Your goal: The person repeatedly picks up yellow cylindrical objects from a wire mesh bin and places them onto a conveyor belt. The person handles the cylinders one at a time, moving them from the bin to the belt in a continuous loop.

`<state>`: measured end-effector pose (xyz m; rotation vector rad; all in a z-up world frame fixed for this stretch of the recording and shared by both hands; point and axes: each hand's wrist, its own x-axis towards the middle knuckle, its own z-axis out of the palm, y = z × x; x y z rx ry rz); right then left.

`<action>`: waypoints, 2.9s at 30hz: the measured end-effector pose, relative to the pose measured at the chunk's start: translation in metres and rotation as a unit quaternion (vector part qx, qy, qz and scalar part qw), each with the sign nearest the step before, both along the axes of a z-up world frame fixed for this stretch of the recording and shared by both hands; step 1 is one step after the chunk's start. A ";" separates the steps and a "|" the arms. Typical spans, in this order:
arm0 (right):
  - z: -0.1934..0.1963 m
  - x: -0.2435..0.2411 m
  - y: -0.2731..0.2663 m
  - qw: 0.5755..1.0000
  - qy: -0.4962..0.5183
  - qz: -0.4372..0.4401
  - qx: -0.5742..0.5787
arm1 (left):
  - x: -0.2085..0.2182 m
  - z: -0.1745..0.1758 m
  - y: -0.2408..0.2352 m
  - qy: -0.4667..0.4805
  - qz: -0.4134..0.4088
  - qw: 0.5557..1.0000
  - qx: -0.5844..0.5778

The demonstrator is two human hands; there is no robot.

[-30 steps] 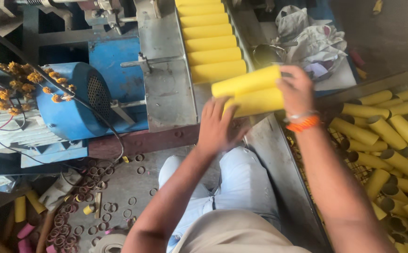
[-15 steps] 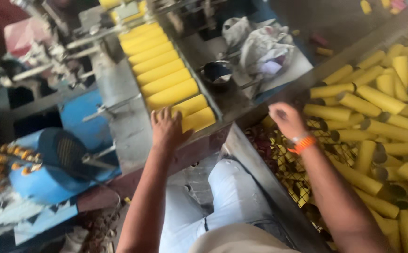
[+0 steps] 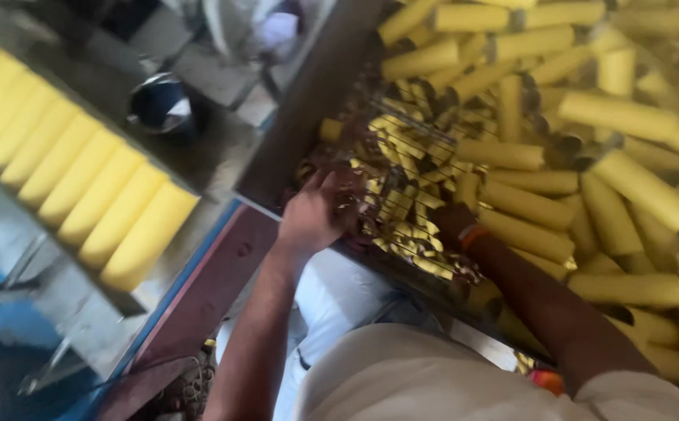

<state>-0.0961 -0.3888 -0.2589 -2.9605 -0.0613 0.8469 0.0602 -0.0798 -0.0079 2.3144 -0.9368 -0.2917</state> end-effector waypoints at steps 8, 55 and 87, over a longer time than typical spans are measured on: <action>0.037 0.063 -0.004 0.995 0.028 -0.004 -0.100 | -0.006 -0.009 -0.003 -0.080 0.037 0.996 0.018; 0.301 0.178 0.139 0.587 -0.332 -0.134 0.726 | -0.052 -0.003 0.145 -0.200 0.228 0.899 -0.315; 0.088 0.017 -0.092 0.942 -0.118 -0.297 0.100 | -0.005 0.005 0.079 -0.208 0.085 0.971 -0.084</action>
